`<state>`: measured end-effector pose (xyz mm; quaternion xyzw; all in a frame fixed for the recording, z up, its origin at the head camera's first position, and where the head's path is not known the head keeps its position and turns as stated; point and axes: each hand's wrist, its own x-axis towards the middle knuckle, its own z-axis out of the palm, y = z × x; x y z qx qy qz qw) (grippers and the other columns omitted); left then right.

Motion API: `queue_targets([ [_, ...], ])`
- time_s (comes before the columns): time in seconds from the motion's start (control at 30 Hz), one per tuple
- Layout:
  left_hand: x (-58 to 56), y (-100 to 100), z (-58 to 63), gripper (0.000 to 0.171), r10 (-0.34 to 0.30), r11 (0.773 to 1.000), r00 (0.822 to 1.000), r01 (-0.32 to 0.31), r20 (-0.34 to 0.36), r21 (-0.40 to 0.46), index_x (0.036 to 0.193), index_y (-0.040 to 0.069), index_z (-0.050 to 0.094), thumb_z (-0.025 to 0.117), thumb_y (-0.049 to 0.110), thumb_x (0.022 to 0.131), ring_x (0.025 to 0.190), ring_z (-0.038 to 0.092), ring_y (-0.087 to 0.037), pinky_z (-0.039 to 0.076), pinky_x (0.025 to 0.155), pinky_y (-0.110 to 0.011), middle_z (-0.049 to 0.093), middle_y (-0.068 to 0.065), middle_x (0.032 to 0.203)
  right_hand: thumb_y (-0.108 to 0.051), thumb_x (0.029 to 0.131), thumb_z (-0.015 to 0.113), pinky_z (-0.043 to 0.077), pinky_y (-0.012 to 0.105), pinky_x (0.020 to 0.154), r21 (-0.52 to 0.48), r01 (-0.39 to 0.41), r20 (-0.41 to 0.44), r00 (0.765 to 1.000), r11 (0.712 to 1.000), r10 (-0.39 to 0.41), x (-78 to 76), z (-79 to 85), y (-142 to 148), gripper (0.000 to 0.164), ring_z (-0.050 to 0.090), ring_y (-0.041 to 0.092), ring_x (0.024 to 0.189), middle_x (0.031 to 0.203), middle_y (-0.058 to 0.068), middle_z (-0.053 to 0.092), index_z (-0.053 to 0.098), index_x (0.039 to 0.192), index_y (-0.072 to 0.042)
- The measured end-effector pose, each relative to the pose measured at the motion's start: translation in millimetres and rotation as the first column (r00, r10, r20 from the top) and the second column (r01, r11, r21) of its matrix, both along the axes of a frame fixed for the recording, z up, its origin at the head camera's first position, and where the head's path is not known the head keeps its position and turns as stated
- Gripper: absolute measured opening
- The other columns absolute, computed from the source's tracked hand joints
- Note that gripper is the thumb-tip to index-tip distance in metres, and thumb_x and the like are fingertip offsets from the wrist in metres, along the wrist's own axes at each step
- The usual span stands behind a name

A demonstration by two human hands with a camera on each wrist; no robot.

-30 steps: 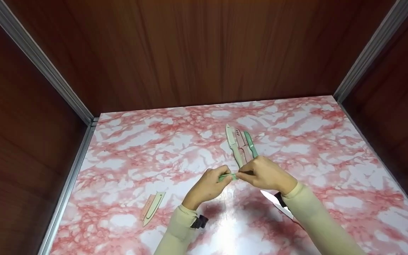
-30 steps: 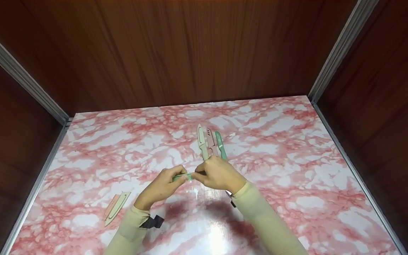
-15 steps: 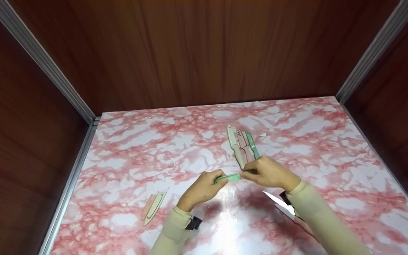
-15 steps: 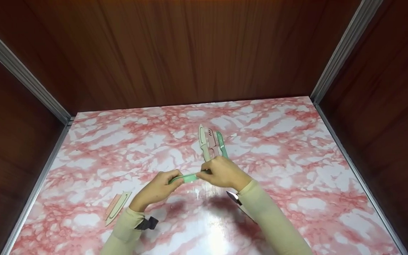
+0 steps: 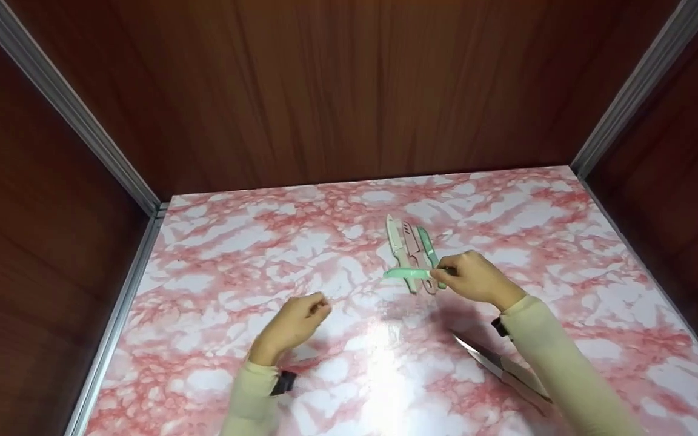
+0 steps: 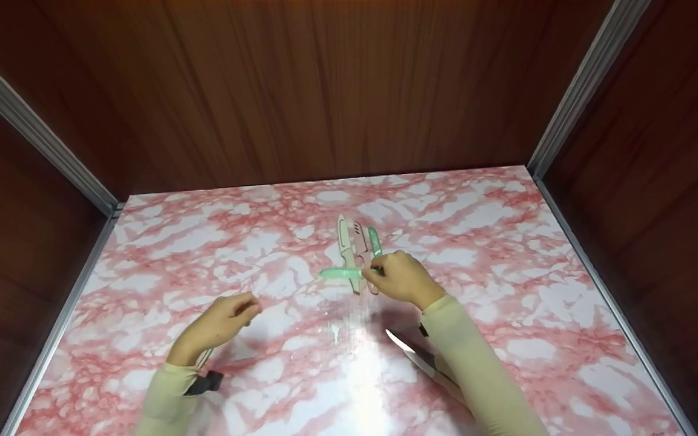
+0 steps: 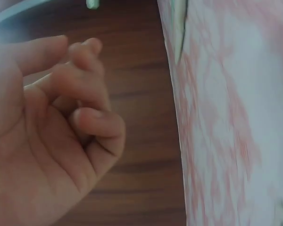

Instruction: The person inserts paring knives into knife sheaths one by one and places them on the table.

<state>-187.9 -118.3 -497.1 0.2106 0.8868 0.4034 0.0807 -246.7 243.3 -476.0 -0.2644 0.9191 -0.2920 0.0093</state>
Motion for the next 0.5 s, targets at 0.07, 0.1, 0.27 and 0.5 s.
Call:
queue_targets([
  [0.07, 1.9, -8.6, -1.5, 0.014, 0.012, 0.999, 1.0, -0.012, 0.002, -0.03, 0.091, 0.017, 0.06, 0.05, 0.021, 0.099, 0.059, 0.041, -0.008, 0.04, 0.06, -0.03, 0.048, 0.007, 0.068, -0.025, 0.092, 0.062, 0.032, 0.026, 0.047, 0.018, 0.042, 0.006, 0.999, 0.999, -0.042, -2.8, -2.5, 5.7, 0.019, 0.033, 0.004, 0.046, 0.055, -0.008, 0.047, 0.066, 0.078, -0.013],
  [0.1, 2.9, -12.6, -2.1, 0.014, 0.022, 0.999, 1.0, -0.022, 0.004, -0.046, 0.092, 0.016, 0.06, 0.05, 0.022, 0.099, 0.061, 0.044, -0.008, 0.041, 0.062, -0.03, 0.052, 0.006, 0.071, -0.024, 0.091, 0.063, 0.033, 0.026, 0.047, 0.026, 0.062, 0.004, 0.998, 0.998, -0.062, -4.8, -3.9, 8.9, 0.018, 0.034, 0.005, 0.045, 0.055, -0.007, 0.047, 0.066, 0.079, -0.011],
  [0.27, 4.7, -31.8, -5.7, 0.016, 0.079, 0.99, 0.997, -0.081, -0.017, -0.112, 0.093, 0.012, 0.062, 0.05, 0.021, 0.099, 0.074, 0.055, -0.014, 0.046, 0.071, -0.038, 0.061, -0.001, 0.084, -0.009, 0.084, 0.066, 0.037, 0.03, 0.05, 0.047, 0.146, -0.026, 0.989, 0.988, -0.145, -17.7, -9.5, 26.0, 0.009, 0.042, 0.01, 0.05, 0.06, -0.002, 0.051, 0.066, 0.088, -0.001],
  [0.5, 8.2, -51.0, -12.0, 0.012, 0.196, 0.957, 0.977, -0.209, -0.085, -0.202, 0.083, 0.014, 0.058, 0.056, 0.015, 0.095, 0.068, 0.05, -0.014, 0.043, 0.065, -0.036, 0.055, 0.001, 0.077, -0.008, 0.087, 0.062, 0.037, 0.033, 0.058, 0.042, 0.206, -0.008, 0.979, 0.978, -0.206, -31.9, -18.2, 46.5, 0.013, 0.042, 0.015, 0.056, 0.065, 0.002, 0.052, 0.066, 0.094, 0.003],
])
